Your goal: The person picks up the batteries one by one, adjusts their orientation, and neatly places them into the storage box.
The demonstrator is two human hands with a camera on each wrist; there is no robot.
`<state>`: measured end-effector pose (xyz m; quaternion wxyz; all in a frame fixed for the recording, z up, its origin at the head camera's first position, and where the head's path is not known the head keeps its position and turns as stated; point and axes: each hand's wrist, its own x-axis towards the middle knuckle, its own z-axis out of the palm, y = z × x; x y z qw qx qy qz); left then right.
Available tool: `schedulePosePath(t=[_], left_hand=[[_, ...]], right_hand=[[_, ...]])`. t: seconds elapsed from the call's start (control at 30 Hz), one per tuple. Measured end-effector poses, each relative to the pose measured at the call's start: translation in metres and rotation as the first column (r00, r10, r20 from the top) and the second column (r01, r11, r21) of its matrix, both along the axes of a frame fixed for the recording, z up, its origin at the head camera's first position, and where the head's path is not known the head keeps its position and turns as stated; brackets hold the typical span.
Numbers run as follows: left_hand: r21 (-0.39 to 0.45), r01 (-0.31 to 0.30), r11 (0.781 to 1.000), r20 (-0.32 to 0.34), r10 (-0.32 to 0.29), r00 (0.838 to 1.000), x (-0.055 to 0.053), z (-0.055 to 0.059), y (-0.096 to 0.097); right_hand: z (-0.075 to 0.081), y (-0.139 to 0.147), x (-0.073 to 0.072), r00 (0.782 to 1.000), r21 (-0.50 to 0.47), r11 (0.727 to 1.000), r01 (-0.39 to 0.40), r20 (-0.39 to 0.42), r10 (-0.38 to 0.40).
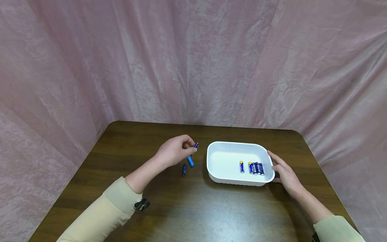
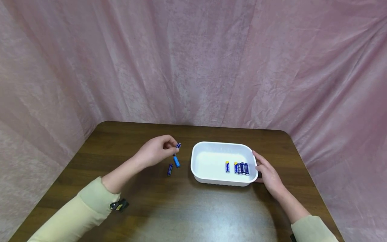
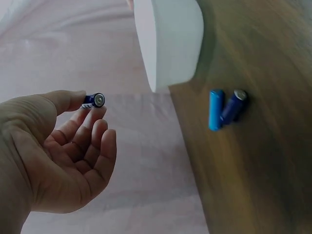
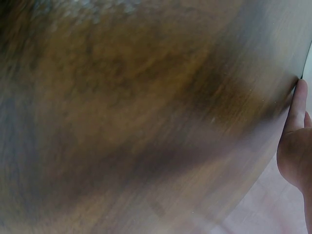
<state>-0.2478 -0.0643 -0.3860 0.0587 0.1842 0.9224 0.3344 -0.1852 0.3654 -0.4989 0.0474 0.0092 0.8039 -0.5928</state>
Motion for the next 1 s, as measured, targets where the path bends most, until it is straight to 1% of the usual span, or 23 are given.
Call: schedulePosePath(t=[0.1,0.23,0.43,0.6,0.83,1.0], left_hand=[[0.031,0.021,0.999,0.006,-0.021,1.0,0.002,0.004,0.01],[0.047,0.057,0.997,-0.012,-0.057,0.998,0.003,0.01,0.025],[0.031,0.122,0.992,-0.052,-0.12,0.991,0.001,0.016,0.05],[-0.01,0.142,0.99,-0.057,-0.143,0.988,0.0,0.017,0.071],[-0.022,0.163,0.986,0.003,-0.163,0.987,-0.002,0.015,0.096],[-0.044,0.177,0.983,0.018,-0.176,0.984,-0.007,0.01,0.112]], right_hand=[[0.0,0.001,0.001,1.0,-0.001,1.0,-0.002,-0.001,0.002],[0.0,0.003,0.002,1.0,0.0,1.0,0.002,0.002,-0.002],[0.0,0.002,0.003,1.0,0.003,1.0,0.008,0.005,-0.008],[0.0,0.0,0.003,1.0,0.006,1.0,0.008,0.006,-0.008],[-0.001,0.0,0.003,1.0,0.004,1.0,0.017,0.004,-0.017],[-0.001,0.0,0.004,1.0,0.005,1.0,0.025,0.007,-0.025]])
